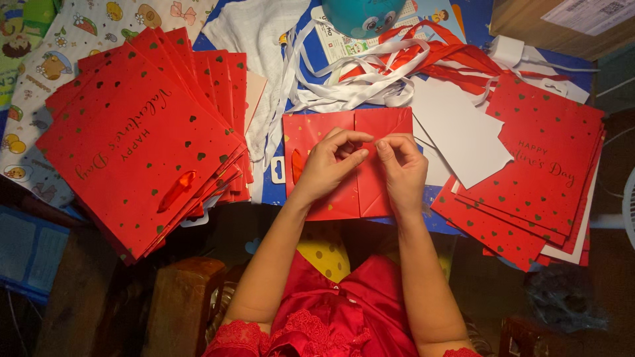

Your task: The person assembles red Valentine's Day gift bags by folding the flat paper into shape, threading red ribbons through the handle slots, and securing the bottom flaps with adhesive. The person handles multiple bags one at a time, repeatedly performing the same steps.

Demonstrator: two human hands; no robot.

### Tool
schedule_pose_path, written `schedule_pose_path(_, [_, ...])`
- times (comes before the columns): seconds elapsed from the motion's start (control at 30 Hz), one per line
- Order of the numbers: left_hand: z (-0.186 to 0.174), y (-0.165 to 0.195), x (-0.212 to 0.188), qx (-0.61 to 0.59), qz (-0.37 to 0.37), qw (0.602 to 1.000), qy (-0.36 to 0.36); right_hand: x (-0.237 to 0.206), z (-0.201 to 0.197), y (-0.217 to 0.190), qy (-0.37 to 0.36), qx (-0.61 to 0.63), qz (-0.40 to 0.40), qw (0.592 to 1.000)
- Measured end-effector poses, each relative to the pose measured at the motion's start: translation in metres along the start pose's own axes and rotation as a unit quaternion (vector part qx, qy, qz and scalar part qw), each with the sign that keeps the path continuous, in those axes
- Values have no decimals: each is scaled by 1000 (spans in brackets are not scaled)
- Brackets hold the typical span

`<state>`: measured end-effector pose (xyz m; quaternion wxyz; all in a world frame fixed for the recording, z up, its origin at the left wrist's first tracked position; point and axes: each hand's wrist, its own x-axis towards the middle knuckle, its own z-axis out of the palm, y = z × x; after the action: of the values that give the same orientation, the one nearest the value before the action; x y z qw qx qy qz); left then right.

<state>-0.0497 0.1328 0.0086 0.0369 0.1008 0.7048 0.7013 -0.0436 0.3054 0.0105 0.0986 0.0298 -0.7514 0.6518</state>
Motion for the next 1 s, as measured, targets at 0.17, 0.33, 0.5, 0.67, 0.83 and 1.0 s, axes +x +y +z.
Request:
schedule_pose_path(0.17, [1,0,0,3,-9,1000,6,-1,3,-1,2,6,4,1000])
schedule_pose_path(0.33, [5,-2,1,45,-26,999,9,-3,0,-3,-3,-3,-10,1000])
schedule_pose_path(0.5, [3,-3,1,54,-17,998,-15,-4,1,-2,-1,14,-5,1000])
schedule_pose_path(0.67, [1,-6,4,11,-32,999,-30,-4,2,1,-10,25,-7,1000])
schedule_pose_path(0.83, [1,-7,5,1,-35,999,-27,-5,2,2,-10,20,-14,1000])
schedule_pose_path(1.0, [4,-6,2,-6,-10,1000,5,-6,4,2,-3,9,-15,1000])
